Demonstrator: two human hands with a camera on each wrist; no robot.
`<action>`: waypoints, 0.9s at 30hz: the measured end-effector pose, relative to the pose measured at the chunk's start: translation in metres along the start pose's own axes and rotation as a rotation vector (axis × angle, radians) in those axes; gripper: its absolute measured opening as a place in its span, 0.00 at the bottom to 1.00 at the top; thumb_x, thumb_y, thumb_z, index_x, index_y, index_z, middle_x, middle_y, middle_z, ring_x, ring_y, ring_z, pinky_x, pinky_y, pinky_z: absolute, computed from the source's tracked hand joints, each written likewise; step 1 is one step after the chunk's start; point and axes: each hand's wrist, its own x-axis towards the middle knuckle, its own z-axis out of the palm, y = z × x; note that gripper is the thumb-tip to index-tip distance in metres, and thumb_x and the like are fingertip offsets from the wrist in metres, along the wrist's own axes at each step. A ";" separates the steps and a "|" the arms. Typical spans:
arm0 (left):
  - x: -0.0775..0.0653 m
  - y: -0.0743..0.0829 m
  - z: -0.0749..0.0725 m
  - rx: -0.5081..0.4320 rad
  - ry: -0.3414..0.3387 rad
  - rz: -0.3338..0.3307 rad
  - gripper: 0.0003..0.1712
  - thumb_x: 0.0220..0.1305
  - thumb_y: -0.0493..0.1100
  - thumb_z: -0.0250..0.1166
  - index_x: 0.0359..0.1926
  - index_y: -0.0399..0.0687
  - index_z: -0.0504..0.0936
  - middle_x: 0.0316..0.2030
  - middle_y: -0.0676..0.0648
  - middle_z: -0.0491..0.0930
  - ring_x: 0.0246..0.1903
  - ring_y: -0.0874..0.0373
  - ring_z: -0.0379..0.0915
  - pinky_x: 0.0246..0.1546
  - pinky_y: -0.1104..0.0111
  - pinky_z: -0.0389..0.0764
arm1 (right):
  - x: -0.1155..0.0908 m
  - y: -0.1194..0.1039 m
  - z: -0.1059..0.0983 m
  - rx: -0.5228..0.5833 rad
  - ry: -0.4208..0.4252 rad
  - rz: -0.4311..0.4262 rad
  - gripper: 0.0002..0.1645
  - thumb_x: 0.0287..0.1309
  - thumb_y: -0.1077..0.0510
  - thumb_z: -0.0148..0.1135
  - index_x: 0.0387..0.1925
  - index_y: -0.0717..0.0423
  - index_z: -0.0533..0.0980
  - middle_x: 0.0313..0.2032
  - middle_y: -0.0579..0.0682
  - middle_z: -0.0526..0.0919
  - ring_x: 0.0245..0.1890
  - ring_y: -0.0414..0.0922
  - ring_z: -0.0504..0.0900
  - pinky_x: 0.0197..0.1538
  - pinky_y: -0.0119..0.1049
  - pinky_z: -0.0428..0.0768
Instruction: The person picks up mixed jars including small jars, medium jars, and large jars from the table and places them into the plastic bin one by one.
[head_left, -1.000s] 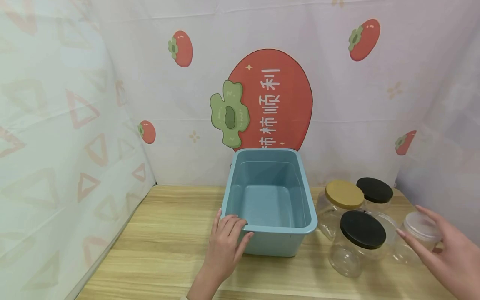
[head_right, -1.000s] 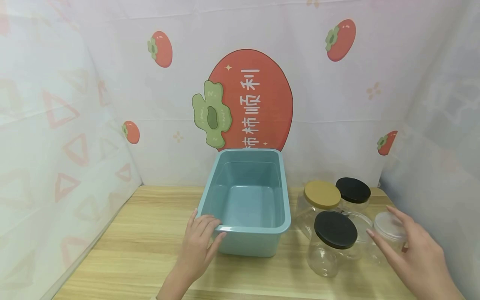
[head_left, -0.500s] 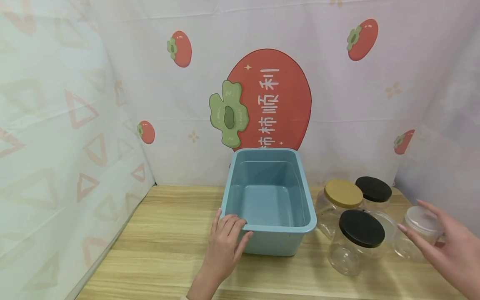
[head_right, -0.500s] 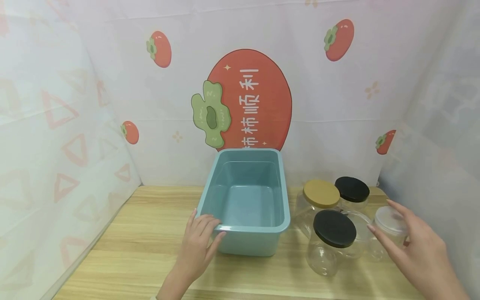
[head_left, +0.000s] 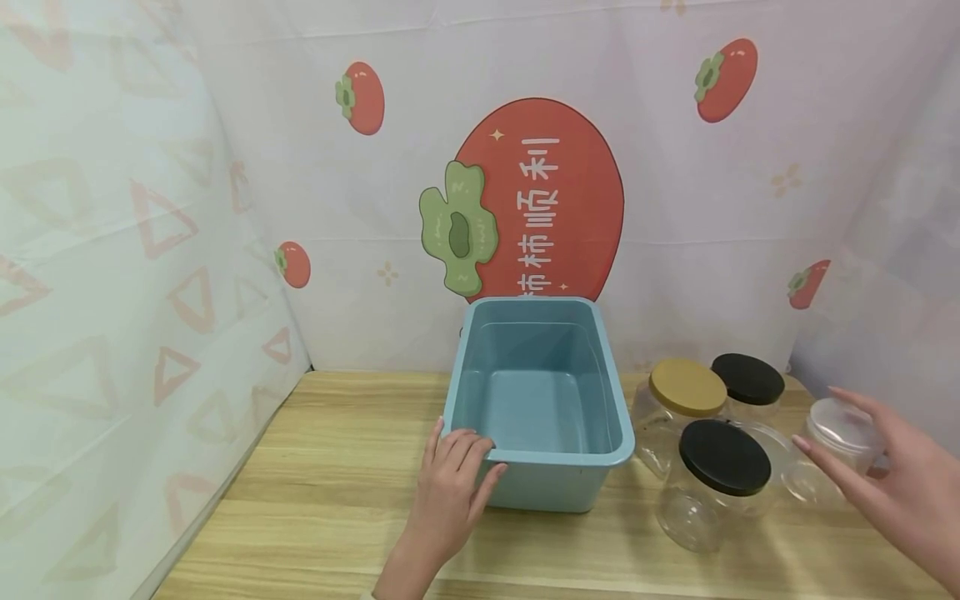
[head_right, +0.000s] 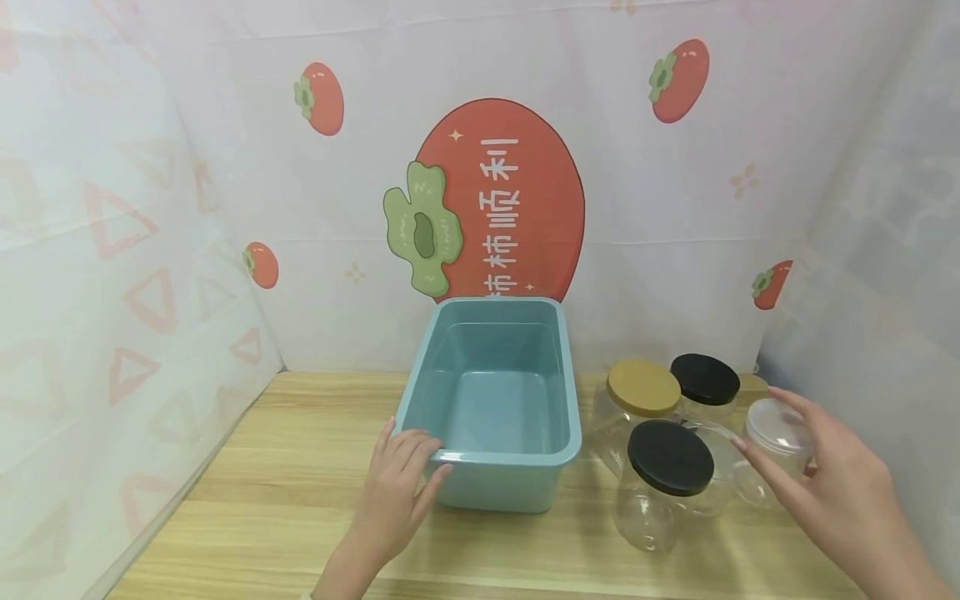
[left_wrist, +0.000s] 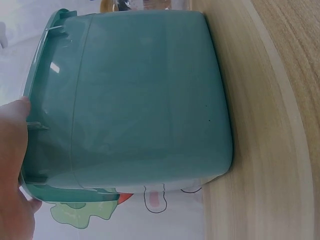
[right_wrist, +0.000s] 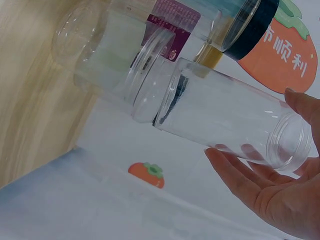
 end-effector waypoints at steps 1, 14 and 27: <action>0.000 0.000 0.000 0.002 -0.002 0.001 0.30 0.86 0.60 0.42 0.44 0.47 0.83 0.40 0.50 0.83 0.50 0.52 0.79 0.67 0.43 0.71 | 0.001 0.000 -0.001 -0.015 -0.004 0.003 0.41 0.51 0.62 0.82 0.63 0.74 0.72 0.42 0.82 0.78 0.35 0.07 0.61 0.24 0.12 0.66; 0.001 0.000 -0.006 -0.002 -0.043 -0.011 0.34 0.86 0.61 0.40 0.46 0.44 0.86 0.42 0.48 0.84 0.53 0.48 0.80 0.65 0.38 0.75 | 0.014 -0.009 -0.006 -0.047 -0.029 0.005 0.42 0.54 0.59 0.81 0.65 0.74 0.71 0.44 0.82 0.77 0.39 0.07 0.58 0.25 0.08 0.67; 0.002 0.001 -0.012 -0.002 -0.042 -0.010 0.34 0.86 0.60 0.40 0.46 0.44 0.87 0.42 0.47 0.85 0.54 0.48 0.80 0.65 0.38 0.76 | 0.032 -0.022 -0.012 -0.099 -0.062 -0.007 0.44 0.54 0.53 0.81 0.66 0.70 0.72 0.44 0.80 0.80 0.23 0.15 0.68 0.22 0.20 0.64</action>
